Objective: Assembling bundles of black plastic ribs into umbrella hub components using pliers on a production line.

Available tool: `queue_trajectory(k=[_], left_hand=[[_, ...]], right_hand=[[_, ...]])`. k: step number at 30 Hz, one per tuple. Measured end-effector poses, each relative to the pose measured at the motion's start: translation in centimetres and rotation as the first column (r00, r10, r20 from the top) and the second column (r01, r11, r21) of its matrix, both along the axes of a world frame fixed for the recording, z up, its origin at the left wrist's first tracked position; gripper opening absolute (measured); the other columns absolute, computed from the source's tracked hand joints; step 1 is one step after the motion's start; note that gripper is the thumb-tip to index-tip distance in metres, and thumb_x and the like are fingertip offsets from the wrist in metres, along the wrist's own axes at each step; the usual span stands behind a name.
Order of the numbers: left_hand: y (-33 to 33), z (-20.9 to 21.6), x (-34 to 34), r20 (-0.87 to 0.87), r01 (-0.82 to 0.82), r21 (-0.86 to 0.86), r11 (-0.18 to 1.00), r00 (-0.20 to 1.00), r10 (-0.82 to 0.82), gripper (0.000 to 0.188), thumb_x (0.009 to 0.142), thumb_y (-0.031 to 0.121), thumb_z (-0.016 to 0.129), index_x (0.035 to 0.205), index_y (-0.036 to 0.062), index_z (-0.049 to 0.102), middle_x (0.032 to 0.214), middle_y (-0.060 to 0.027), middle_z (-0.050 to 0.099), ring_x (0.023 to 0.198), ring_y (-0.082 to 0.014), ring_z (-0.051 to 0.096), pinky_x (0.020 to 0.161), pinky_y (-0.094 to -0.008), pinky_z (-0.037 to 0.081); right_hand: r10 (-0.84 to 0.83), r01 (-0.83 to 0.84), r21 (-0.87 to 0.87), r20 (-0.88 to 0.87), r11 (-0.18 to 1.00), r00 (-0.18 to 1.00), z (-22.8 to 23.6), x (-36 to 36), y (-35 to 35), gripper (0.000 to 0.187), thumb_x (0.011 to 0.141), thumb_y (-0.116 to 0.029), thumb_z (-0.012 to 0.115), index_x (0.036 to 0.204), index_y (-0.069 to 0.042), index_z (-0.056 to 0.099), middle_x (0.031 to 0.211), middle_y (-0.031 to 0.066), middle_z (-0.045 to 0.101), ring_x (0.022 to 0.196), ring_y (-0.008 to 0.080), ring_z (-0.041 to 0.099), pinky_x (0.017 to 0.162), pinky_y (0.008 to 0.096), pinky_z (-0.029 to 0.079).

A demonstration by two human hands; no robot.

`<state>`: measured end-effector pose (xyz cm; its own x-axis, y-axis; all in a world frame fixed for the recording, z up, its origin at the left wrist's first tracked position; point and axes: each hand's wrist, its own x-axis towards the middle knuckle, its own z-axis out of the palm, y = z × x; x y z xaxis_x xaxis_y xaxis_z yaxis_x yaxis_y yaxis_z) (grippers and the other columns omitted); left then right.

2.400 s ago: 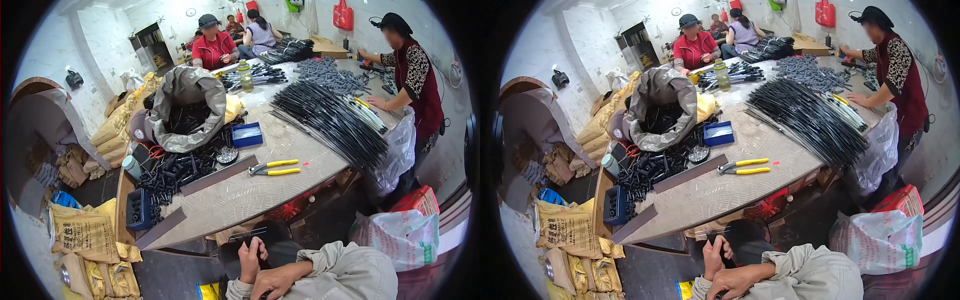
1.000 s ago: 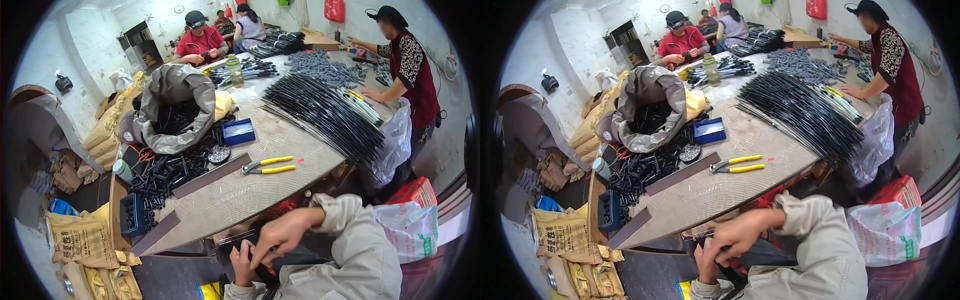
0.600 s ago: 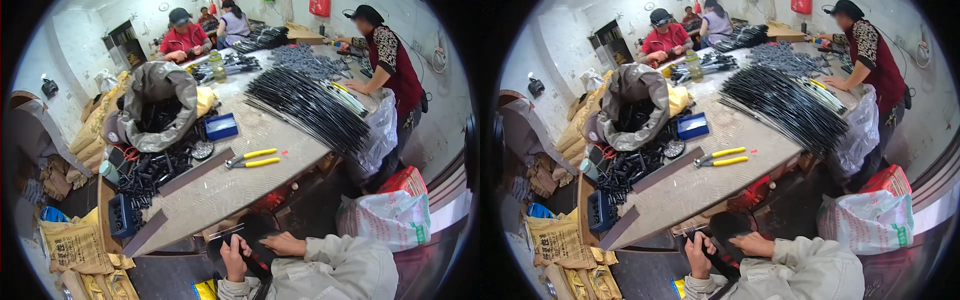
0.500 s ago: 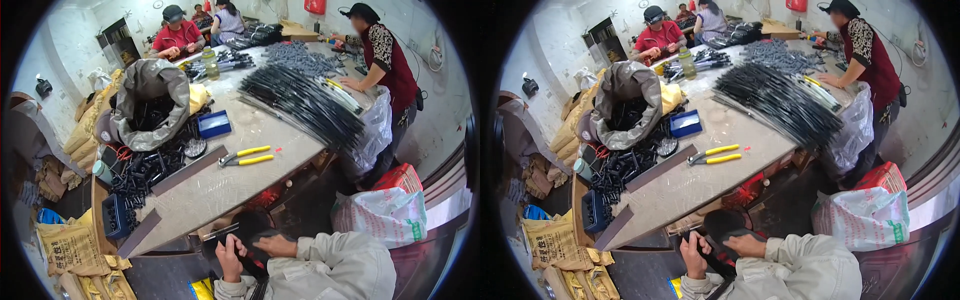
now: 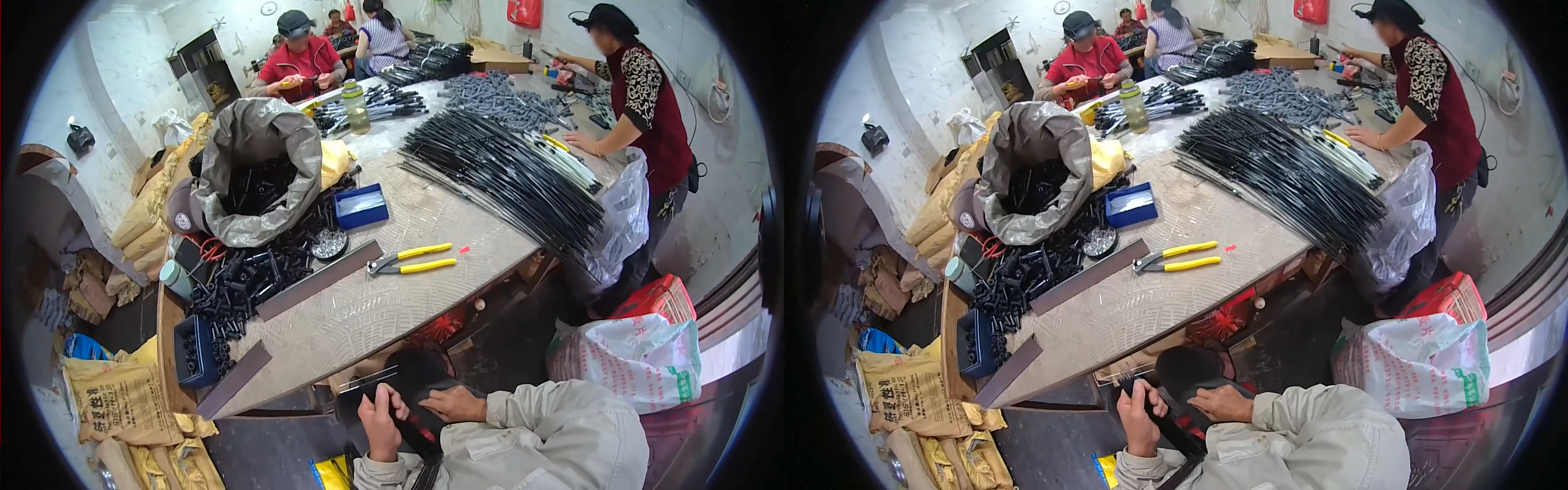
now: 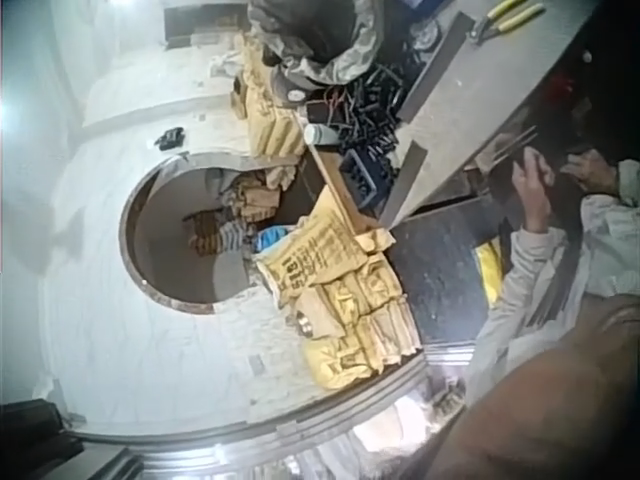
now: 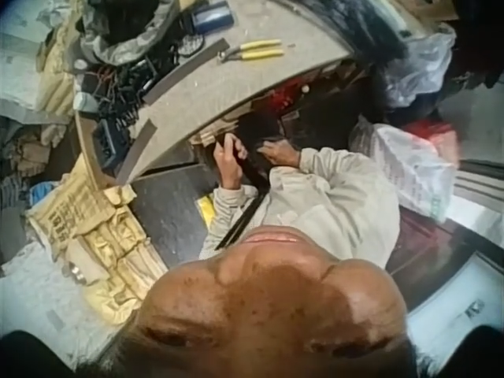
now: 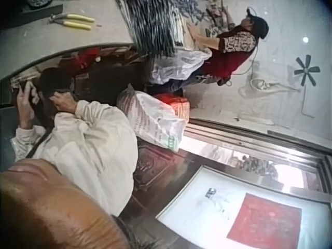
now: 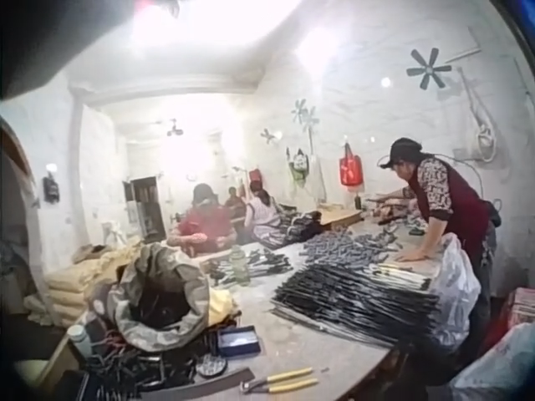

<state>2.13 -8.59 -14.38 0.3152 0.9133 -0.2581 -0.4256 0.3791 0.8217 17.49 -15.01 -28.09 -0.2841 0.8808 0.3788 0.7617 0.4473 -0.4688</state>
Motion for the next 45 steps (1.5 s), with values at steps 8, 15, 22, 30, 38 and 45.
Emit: queue_trajectory(k=[8, 15, 22, 30, 38, 45], left_hand=[[0.0, -0.2, -0.3, -0.028, 0.003, -0.022, 1.000, 1.000, -0.003, 0.021, 0.092, 0.021, 0.045, 0.077, 0.0056, 0.045, 0.059, -0.0019, 0.043, 0.046, -0.0098, 0.039, 0.043, -0.0226, 0.031], [-0.4, -0.1, -0.2, -0.008, -0.017, 0.010, 1.000, 1.000, 0.017, 0.023, 0.092, 0.023, 0.046, 0.078, 0.0058, 0.045, 0.060, -0.0018, 0.043, 0.046, -0.0089, 0.039, 0.043, -0.0222, 0.032], [-0.2, -0.3, -0.2, -0.017, 0.007, 0.018, 1.000, 1.000, -0.007, 0.023, 0.092, 0.023, 0.046, 0.078, 0.0059, 0.045, 0.060, -0.0014, 0.042, 0.046, -0.0084, 0.039, 0.042, -0.0218, 0.031], [-0.7, -0.1, -0.7, -0.041, -0.002, -0.001, 1.000, 0.999, 0.002, 0.023, 0.093, 0.021, 0.043, 0.075, 0.0062, 0.044, 0.059, -0.0011, 0.042, 0.045, -0.0087, 0.038, 0.042, -0.0224, 0.032], [0.2, -0.2, -0.3, -0.043, -0.006, 0.007, 1.000, 0.999, 0.006, 0.021, 0.092, 0.023, 0.046, 0.078, 0.0062, 0.045, 0.059, -0.0010, 0.043, 0.046, -0.0091, 0.039, 0.043, -0.0229, 0.033], [-0.4, 1.0, -0.4, -0.039, -0.033, -0.066, 0.997, 0.999, 0.030, 0.022, 0.091, 0.018, 0.045, 0.075, 0.0027, 0.044, 0.060, -0.0030, 0.042, 0.048, -0.0099, 0.039, 0.044, -0.0233, 0.033]], right_hand=[[0.001, 0.000, 0.047, -0.015, 0.999, 1.000, -0.4, 0.0, 0.2, 0.018, 0.075, -0.016, 0.062, 0.092, -0.011, 0.061, 0.066, 0.0043, 0.049, 0.054, 0.0207, 0.057, 0.042, 0.0323, 0.044], [-0.019, 0.020, 0.060, -0.021, 0.998, 1.000, -0.6, -0.2, -0.1, 0.016, 0.075, -0.017, 0.063, 0.091, -0.012, 0.063, 0.065, 0.0029, 0.049, 0.052, 0.0187, 0.056, 0.042, 0.0311, 0.044], [-0.015, 0.011, -0.104, -0.044, 0.995, 0.999, 0.2, -0.2, 0.4, 0.014, 0.078, -0.019, 0.061, 0.089, -0.011, 0.063, 0.068, 0.0055, 0.054, 0.056, 0.0240, 0.058, 0.046, 0.0325, 0.045], [-0.214, -0.329, -0.453, -0.799, 0.829, 0.561, 15.5, 3.7, 4.3, 0.028, 0.090, -0.016, 0.047, 0.117, -0.007, 0.051, 0.078, 0.0007, 0.054, 0.056, 0.0042, 0.044, 0.051, 0.0172, 0.038], [0.231, -0.678, -0.194, -0.844, 0.709, 0.483, 17.4, 0.2, 0.8, 0.029, 0.088, -0.014, 0.053, 0.113, 0.000, 0.056, 0.090, 0.0070, 0.058, 0.061, 0.0101, 0.048, 0.056, 0.0225, 0.040], [0.499, -0.709, 0.106, -0.781, 0.697, 0.375, 17.1, -4.4, 1.6, 0.026, 0.082, -0.012, 0.061, 0.106, 0.000, 0.060, 0.097, 0.0139, 0.061, 0.082, 0.0226, 0.060, 0.072, 0.0296, 0.047]])
